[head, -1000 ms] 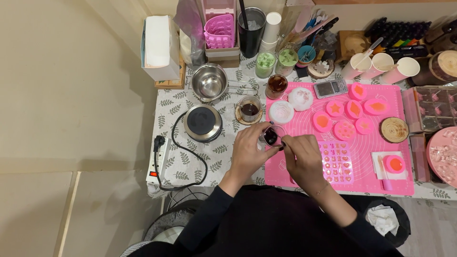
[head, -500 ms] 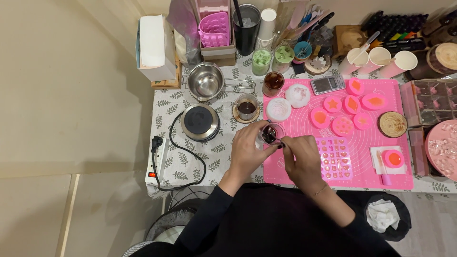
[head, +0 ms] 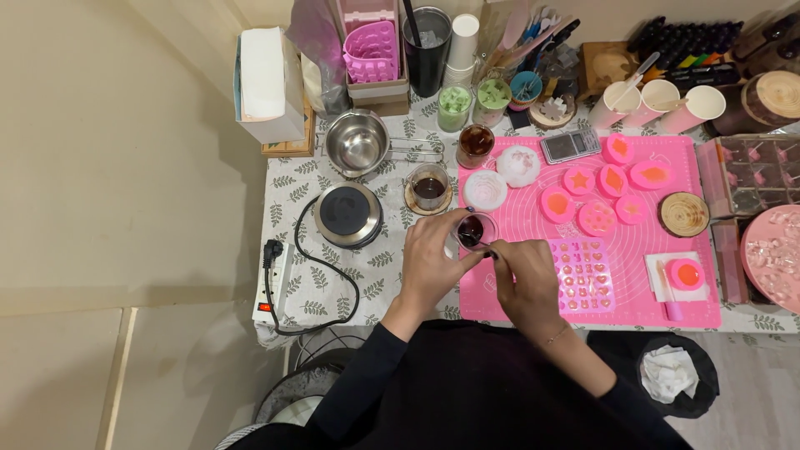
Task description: The person is mixing pigments and fragrances into liquid wax and pouring it into various silicone molds at a craft workstation.
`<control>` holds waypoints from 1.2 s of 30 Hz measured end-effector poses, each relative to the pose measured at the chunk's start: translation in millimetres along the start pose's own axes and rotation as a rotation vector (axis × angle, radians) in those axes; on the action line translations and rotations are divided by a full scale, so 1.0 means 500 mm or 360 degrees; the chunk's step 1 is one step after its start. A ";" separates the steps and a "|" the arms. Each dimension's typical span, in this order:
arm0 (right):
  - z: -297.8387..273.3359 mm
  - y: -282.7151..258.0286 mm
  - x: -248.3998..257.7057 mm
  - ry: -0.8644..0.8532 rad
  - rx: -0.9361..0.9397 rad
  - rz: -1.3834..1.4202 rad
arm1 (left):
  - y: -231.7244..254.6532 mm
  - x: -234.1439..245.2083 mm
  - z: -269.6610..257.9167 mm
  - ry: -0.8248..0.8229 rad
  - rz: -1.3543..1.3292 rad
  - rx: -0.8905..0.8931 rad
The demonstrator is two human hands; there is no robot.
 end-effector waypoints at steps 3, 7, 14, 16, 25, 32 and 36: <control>0.012 -0.011 -0.001 0.0030 -0.0005 0.0034 | 0.006 -0.005 -0.001 0.0012 -0.0025 -0.0058; 0.021 -0.015 0.014 0.0083 0.0040 0.0013 | 0.015 -0.001 0.002 0.0016 -0.0073 -0.0083; 0.009 -0.001 0.010 0.0049 -0.0062 -0.0026 | 0.011 -0.003 0.005 -0.0020 -0.0041 -0.0073; 0.011 0.001 0.010 0.0059 -0.0102 0.0014 | 0.009 -0.003 0.004 -0.0006 -0.0039 -0.0079; -0.022 0.071 -0.005 0.0029 -0.0219 -0.0075 | -0.120 -0.064 -0.059 -0.0132 -0.0113 0.0269; -0.061 0.049 -0.103 -0.0335 -0.0060 0.0276 | -0.186 -0.021 -0.087 -0.0022 -0.0009 0.0371; -0.093 0.049 -0.164 -0.0473 -0.0110 0.0437 | -0.235 0.015 -0.118 0.0113 0.0090 0.0536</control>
Point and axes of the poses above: each hand's wrist, its own z-axis towards the middle knuckle, its own x-axis out of the back of the hand, y = z × x, the point moved 9 cm from there along z, towards the middle knuckle, and after that the axes turned 15 degrees about y, right-handed, at the moved point
